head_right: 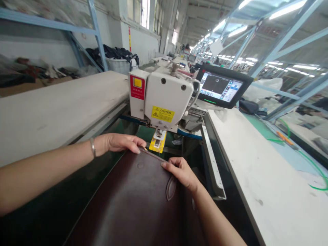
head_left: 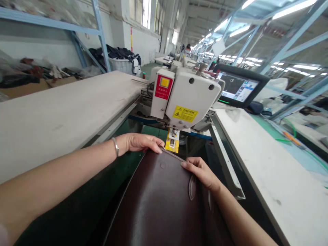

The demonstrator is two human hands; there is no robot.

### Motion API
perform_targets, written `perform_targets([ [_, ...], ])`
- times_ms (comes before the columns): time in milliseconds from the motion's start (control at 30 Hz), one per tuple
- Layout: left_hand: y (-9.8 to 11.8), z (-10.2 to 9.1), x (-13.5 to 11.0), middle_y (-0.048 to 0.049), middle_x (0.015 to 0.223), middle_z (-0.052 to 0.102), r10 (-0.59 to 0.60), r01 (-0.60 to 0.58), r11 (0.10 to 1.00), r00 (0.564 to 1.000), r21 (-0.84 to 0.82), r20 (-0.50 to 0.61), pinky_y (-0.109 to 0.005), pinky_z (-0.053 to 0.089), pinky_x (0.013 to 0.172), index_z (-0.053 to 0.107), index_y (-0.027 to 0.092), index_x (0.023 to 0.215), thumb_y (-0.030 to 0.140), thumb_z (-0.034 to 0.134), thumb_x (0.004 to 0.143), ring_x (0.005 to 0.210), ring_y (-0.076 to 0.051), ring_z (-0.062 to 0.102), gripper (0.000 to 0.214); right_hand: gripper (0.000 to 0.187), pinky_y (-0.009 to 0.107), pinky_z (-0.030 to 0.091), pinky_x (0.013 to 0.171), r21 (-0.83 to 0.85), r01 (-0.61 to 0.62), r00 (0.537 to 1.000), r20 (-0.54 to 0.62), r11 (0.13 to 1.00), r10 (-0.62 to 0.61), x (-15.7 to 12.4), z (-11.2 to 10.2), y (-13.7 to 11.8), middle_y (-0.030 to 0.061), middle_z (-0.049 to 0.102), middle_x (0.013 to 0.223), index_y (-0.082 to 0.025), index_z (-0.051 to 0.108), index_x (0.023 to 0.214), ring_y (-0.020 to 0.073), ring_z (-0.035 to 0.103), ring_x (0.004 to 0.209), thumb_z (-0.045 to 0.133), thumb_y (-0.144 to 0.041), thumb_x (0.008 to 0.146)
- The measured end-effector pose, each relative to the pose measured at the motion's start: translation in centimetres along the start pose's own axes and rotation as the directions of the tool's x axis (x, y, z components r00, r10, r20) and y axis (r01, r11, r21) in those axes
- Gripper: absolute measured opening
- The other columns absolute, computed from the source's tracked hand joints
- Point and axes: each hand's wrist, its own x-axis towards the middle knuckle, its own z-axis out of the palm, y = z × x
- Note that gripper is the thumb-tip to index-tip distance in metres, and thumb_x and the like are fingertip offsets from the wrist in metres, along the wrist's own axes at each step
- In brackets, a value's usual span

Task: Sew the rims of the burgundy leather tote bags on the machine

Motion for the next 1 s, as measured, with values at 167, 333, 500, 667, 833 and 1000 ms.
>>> perform_targets([
  [167, 0.0, -1.6, 0.1, -0.0025, 0.091, 0.074, -0.159, 0.144, 0.978, 0.982, 0.151, 0.097, -0.029, 0.055, 0.075, 0.072, 0.021, 0.099, 0.046, 0.078, 0.072, 0.076, -0.018, 0.068, 0.038, 0.053, 0.022, 0.016, 0.045, 0.087, 0.017, 1.0, 0.005, 0.996, -0.017, 0.9, -0.7, -1.1, -0.0065, 0.035, 0.051, -0.018, 0.043, 0.058, 0.0055, 0.026, 0.047, 0.078, -0.054, 0.073],
  [333, 0.5, -2.0, 0.0, -0.0044, 0.092, 0.076, -0.113, 0.096, 0.983, 0.988, 0.157, 0.103, -0.033, 0.055, 0.085, 0.075, 0.017, 0.096, 0.043, 0.077, 0.07, 0.082, -0.021, 0.07, 0.036, 0.048, 0.021, 0.024, 0.047, 0.035, -0.09, 0.992, 0.098, 0.995, 0.086, 1.1, -2.1, -0.6, -0.0036, 0.046, 0.057, -0.016, 0.052, 0.067, 0.0073, 0.037, 0.05, 0.076, -0.057, 0.075],
  [500, 0.7, -2.6, 0.5, -0.001, 0.085, 0.074, -0.042, 0.031, 0.995, 0.992, 0.092, 0.116, -0.03, 0.053, 0.079, 0.071, 0.018, 0.092, 0.035, 0.078, 0.067, 0.077, -0.018, 0.066, 0.03, 0.059, 0.022, 0.02, 0.046, -0.008, -0.097, 0.995, 0.002, 0.995, 0.097, 1.6, -2.4, 0.6, -0.0048, 0.036, 0.054, -0.017, 0.044, 0.059, 0.0061, 0.031, 0.048, 0.07, -0.067, 0.076],
  [667, 0.9, -4.4, 1.5, -0.0005, 0.087, 0.068, -0.088, 0.084, 0.986, 0.996, 0.142, 0.027, -0.029, 0.047, 0.076, 0.062, 0.018, 0.088, 0.037, 0.082, 0.063, 0.078, -0.016, 0.061, 0.037, 0.063, 0.023, 0.014, 0.043, 0.025, -0.126, 0.99, -0.061, 0.992, 0.127, 3.9, -3.7, -0.9, -0.0064, 0.032, 0.048, -0.018, 0.038, 0.052, 0.0043, 0.025, 0.043, 0.078, -0.065, 0.068],
  [833, 0.1, -5.2, 3.3, 0.0028, 0.073, 0.057, -0.117, 0.142, 0.977, 0.981, 0.158, -0.155, -0.026, 0.038, 0.06, 0.054, 0.018, 0.08, 0.045, 0.084, 0.057, 0.066, -0.014, 0.054, 0.047, 0.064, 0.023, 0.016, 0.043, -0.064, -0.205, 0.978, -0.06, 0.977, 0.202, 6.5, -6.0, -1.0, -0.0057, 0.036, 0.047, -0.018, 0.045, 0.05, 0.0044, 0.027, 0.042, 0.081, -0.069, 0.058],
  [1000, -0.9, -6.2, 5.4, -0.0035, 0.094, 0.066, 0.057, -0.021, 0.989, 0.967, 0.143, -0.25, -0.032, 0.043, 0.078, 0.063, 0.018, 0.098, 0.045, 0.081, 0.063, 0.091, -0.02, 0.06, 0.048, 0.066, 0.024, 0.016, 0.044, -0.007, -0.229, 0.965, -0.136, 0.973, 0.226, 8.4, -7.8, -0.2, -0.006, 0.036, 0.046, -0.019, 0.041, 0.049, 0.0047, 0.028, 0.041, 0.085, -0.069, 0.05],
])
